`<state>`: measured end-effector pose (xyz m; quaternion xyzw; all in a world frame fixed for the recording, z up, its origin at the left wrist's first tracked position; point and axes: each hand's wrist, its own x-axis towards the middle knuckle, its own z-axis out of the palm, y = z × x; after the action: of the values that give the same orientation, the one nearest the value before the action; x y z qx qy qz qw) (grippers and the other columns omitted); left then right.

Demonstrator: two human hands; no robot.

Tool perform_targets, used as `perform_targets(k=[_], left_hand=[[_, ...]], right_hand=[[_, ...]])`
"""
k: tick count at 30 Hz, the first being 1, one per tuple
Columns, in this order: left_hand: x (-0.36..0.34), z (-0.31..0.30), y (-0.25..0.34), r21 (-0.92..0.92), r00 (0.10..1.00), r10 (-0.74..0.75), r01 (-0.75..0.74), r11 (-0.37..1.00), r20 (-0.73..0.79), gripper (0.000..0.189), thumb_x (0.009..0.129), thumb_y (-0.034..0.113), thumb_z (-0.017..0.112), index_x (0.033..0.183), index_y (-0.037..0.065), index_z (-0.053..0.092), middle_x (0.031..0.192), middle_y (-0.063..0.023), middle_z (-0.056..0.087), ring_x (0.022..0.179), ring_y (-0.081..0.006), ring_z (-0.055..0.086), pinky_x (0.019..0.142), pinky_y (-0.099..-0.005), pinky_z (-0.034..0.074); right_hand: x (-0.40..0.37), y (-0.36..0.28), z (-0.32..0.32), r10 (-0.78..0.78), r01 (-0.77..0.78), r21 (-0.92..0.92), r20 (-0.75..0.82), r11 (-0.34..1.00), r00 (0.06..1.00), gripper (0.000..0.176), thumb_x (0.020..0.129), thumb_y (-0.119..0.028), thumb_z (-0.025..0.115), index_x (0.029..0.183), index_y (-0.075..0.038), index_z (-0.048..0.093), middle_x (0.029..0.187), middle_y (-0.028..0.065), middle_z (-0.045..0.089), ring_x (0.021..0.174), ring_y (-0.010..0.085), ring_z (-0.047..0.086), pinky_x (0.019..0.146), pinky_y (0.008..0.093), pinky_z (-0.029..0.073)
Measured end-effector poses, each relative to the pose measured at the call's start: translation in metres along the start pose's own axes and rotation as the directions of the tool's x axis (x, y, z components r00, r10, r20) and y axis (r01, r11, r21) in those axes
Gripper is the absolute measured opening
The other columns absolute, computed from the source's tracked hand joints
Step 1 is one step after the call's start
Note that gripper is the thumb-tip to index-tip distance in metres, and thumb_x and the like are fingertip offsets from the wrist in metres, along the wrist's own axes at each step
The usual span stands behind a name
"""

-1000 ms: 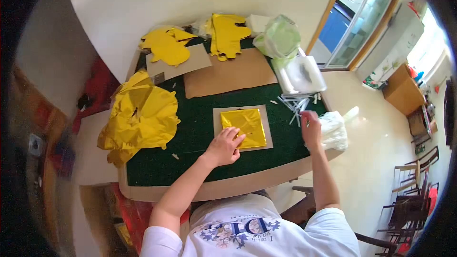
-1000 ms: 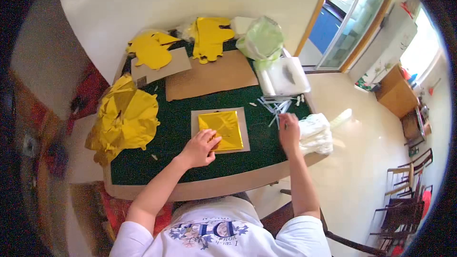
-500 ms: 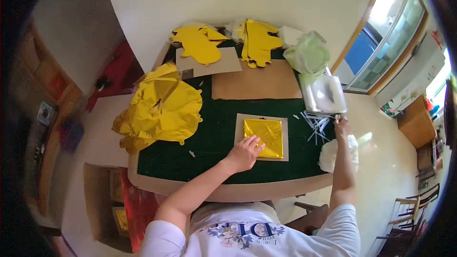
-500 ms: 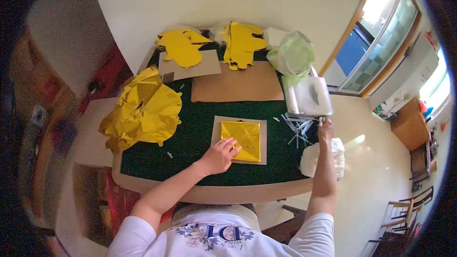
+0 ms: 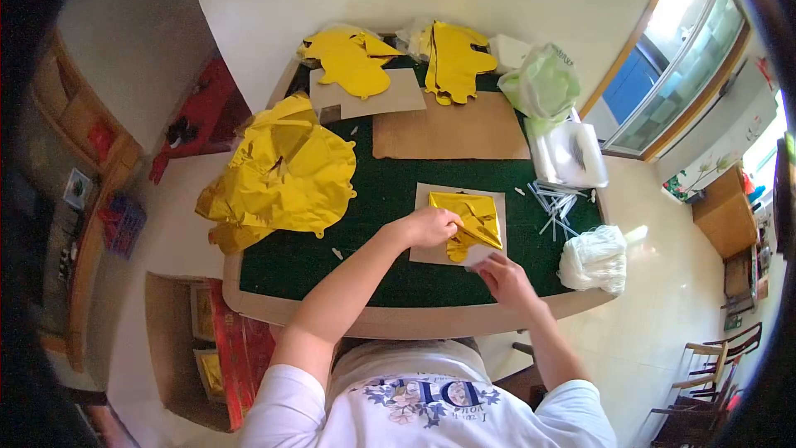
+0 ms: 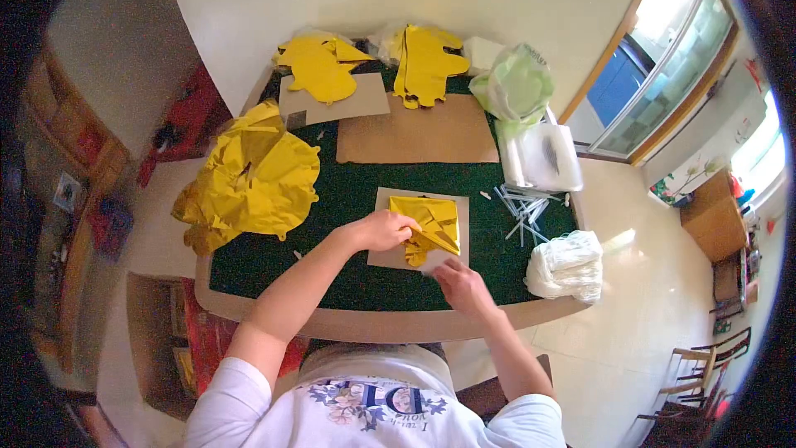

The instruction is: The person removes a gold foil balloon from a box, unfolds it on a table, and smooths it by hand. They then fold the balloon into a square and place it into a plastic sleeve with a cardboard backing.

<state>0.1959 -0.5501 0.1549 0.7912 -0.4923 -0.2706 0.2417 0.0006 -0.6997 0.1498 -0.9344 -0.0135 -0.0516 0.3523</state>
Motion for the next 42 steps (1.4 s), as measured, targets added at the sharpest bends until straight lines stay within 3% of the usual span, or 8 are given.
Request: perform_targets(k=[3,10,13,20,26,30,36,42], left_hand=[[0.004,0.005,-0.006,-0.007,0.999,0.039,-0.039,0.999,-0.038,0.038,0.088,0.022,0.043,0.117,0.007,0.062,0.108,-0.0203,0.065,0.099,-0.0342,0.062,0.09,-0.0414,0.048],[0.008,0.011,-0.012,-0.024,0.999,0.011,-0.011,1.0,-0.036,0.038,0.088,0.022,0.044,0.118,0.006,0.061,0.109,-0.0203,0.064,0.102,-0.0342,0.061,0.092,-0.0404,0.047],[0.006,0.008,-0.009,-0.045,0.999,0.013,-0.015,0.999,-0.043,0.038,0.089,0.022,0.043,0.118,0.007,0.061,0.11,-0.0204,0.064,0.103,-0.0341,0.061,0.092,-0.0399,0.047],[0.009,0.006,-0.017,-0.089,1.0,0.019,-0.02,0.996,-0.012,0.038,0.089,0.023,0.043,0.119,0.007,0.06,0.113,-0.0199,0.063,0.105,-0.0326,0.06,0.093,-0.0389,0.046],[0.008,0.007,-0.018,-0.115,1.0,0.015,-0.018,0.993,-0.023,0.039,0.089,0.023,0.043,0.12,0.007,0.059,0.113,-0.0201,0.063,0.106,-0.0316,0.06,0.093,-0.0381,0.046],[0.004,0.005,-0.014,-0.135,1.0,-0.006,0.003,0.991,-0.021,0.038,0.089,0.022,0.043,0.12,0.007,0.059,0.114,-0.0199,0.063,0.107,-0.0315,0.06,0.093,-0.0379,0.046],[0.008,0.008,-0.019,-0.114,1.0,0.004,-0.007,0.993,-0.023,0.038,0.089,0.022,0.043,0.121,0.007,0.059,0.114,-0.0192,0.063,0.106,-0.0314,0.06,0.094,-0.0377,0.045],[0.006,0.006,-0.017,-0.13,1.0,0.001,-0.004,0.992,-0.018,0.038,0.09,0.022,0.043,0.122,0.008,0.059,0.114,-0.0187,0.064,0.106,-0.0307,0.06,0.094,-0.0377,0.046]], right_hand=[[0.008,-0.013,0.024,-0.075,0.032,-0.142,-0.306,0.989,0.949,0.024,0.082,0.002,0.056,0.102,-0.008,0.064,0.105,0.0145,0.059,0.094,0.0344,0.061,0.074,0.0415,0.052],[-0.017,-0.006,0.031,-0.053,-0.013,-0.318,-0.197,0.948,0.979,0.039,0.07,0.004,0.057,0.105,-0.01,0.067,0.095,0.009,0.056,0.093,0.0284,0.055,0.082,0.0402,0.047],[-0.017,-0.006,0.031,-0.029,-0.014,-0.304,-0.137,0.953,0.99,0.042,0.071,0.005,0.057,0.111,-0.006,0.064,0.102,0.0132,0.058,0.095,0.0322,0.055,0.086,0.0432,0.044],[0.016,0.008,0.046,-0.19,0.097,-0.419,-0.186,0.903,0.964,0.049,0.077,0.0,0.052,0.126,-0.002,0.052,0.122,0.0181,0.054,0.116,0.0351,0.05,0.102,0.046,0.037],[0.03,-0.003,0.046,-0.134,0.065,-0.28,-0.235,0.958,0.963,0.052,0.072,0.007,0.055,0.122,-0.002,0.055,0.121,0.0194,0.055,0.116,0.0368,0.049,0.102,0.0438,0.038],[-0.007,-0.008,0.038,-0.114,0.013,-0.356,-0.264,0.934,0.958,0.053,0.063,0.008,0.055,0.113,-0.008,0.064,0.106,0.0121,0.057,0.099,0.0309,0.053,0.088,0.0407,0.043],[-0.018,-0.002,0.041,-0.121,0.027,-0.456,-0.177,0.89,0.977,0.056,0.06,0.0,0.061,0.116,-0.008,0.063,0.102,0.0082,0.054,0.1,0.027,0.051,0.09,0.0426,0.039],[0.0,-0.012,0.039,-0.148,0.058,-0.493,-0.145,0.868,0.978,0.061,0.063,0.004,0.056,0.123,-0.007,0.058,0.122,0.0122,0.052,0.115,0.0302,0.047,0.097,0.0434,0.036]])
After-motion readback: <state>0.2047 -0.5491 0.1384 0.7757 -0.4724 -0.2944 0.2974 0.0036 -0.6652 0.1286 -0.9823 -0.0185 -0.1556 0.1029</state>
